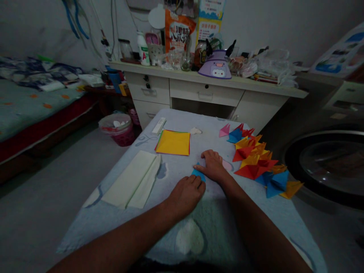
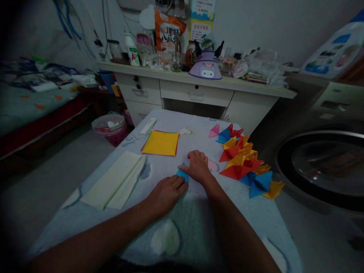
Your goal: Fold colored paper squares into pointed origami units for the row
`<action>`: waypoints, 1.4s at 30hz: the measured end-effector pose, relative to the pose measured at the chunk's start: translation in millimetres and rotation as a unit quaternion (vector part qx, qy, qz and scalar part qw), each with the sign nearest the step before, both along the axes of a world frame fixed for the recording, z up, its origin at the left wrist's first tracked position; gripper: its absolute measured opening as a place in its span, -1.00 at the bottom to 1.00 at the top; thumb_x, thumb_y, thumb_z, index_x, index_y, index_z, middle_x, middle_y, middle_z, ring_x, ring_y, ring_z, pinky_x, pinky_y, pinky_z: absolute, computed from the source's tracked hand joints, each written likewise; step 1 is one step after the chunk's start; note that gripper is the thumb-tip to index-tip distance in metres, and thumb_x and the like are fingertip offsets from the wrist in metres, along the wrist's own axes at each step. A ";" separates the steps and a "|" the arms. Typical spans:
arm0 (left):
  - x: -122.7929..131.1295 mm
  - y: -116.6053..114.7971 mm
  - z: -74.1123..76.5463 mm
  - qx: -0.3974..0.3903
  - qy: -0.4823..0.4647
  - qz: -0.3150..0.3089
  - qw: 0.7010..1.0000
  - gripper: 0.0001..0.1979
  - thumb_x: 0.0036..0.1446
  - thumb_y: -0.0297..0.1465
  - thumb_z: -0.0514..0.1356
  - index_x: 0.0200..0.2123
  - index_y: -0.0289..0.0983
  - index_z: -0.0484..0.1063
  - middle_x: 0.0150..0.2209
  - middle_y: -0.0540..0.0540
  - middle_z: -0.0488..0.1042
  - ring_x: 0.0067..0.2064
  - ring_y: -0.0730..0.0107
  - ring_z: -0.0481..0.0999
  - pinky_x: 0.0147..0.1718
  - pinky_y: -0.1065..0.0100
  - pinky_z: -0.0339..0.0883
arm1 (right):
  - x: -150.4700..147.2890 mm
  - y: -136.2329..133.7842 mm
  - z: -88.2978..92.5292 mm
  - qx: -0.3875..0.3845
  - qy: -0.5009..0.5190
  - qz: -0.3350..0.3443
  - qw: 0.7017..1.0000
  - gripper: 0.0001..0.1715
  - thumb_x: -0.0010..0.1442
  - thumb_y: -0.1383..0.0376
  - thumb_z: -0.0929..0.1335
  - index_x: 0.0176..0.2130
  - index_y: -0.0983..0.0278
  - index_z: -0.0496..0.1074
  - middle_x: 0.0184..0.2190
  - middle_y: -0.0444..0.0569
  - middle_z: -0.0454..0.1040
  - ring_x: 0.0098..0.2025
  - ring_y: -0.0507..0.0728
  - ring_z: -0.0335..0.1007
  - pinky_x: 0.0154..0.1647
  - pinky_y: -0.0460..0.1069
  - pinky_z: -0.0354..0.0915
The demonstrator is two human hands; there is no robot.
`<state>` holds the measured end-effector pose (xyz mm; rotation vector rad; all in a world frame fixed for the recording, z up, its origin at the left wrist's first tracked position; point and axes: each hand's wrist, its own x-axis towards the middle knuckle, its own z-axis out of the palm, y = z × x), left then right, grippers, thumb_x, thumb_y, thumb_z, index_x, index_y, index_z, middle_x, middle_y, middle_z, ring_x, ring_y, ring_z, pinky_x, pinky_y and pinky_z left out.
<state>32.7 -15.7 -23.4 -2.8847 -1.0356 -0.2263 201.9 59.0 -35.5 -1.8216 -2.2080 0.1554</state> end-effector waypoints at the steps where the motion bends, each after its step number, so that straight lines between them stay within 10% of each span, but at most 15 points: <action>1: 0.1 -0.6 0.7 -0.001 0.002 -0.001 1.000 -0.84 0.21 -0.48 0.15 -0.13 -0.32 0.40 -0.16 -0.16 0.47 -0.14 0.19 0.46 -0.26 0.22 0.40 | -0.6 1.1 -0.5 0.005 -0.004 -0.006 1.000 -0.45 0.07 -0.10 0.38 -0.12 0.22 0.32 -0.09 0.04 0.34 -0.05 0.27 0.21 -0.09 0.12 0.12; 25: -19.7 -24.2 -18.1 -0.009 -0.053 -0.031 0.998 -0.79 0.23 -0.46 0.14 -0.06 -0.32 0.40 0.00 -0.20 0.48 0.05 0.13 0.45 -0.05 0.17 0.41 | -2.0 4.1 5.4 -0.016 0.002 -0.035 0.999 -0.63 0.25 0.00 0.25 -0.14 0.21 0.37 -0.09 0.05 0.37 -0.04 0.26 0.22 -0.07 0.14 0.13; 34: -19.1 -23.5 -17.3 0.006 -0.052 -0.027 0.998 -0.81 0.22 -0.48 0.15 -0.08 -0.32 0.41 0.01 -0.23 0.49 0.04 0.13 0.48 -0.06 0.15 0.43 | 20.6 -17.4 5.6 -0.094 0.015 0.113 0.989 0.09 -0.02 -0.17 0.40 0.29 0.29 0.05 0.30 0.22 0.06 0.32 0.34 -0.06 0.25 0.22 -0.04; 42: -23.4 -27.4 -21.3 0.015 -0.074 -0.061 0.995 -0.81 0.25 -0.52 0.09 -0.10 -0.38 0.42 -0.03 -0.26 0.51 0.03 0.15 0.49 -0.10 0.16 0.44 | 16.5 -20.5 -3.8 -0.085 -0.002 0.089 0.992 0.16 -0.02 -0.19 0.39 0.32 0.34 0.01 0.32 0.26 0.02 0.35 0.36 -0.12 0.28 0.27 -0.10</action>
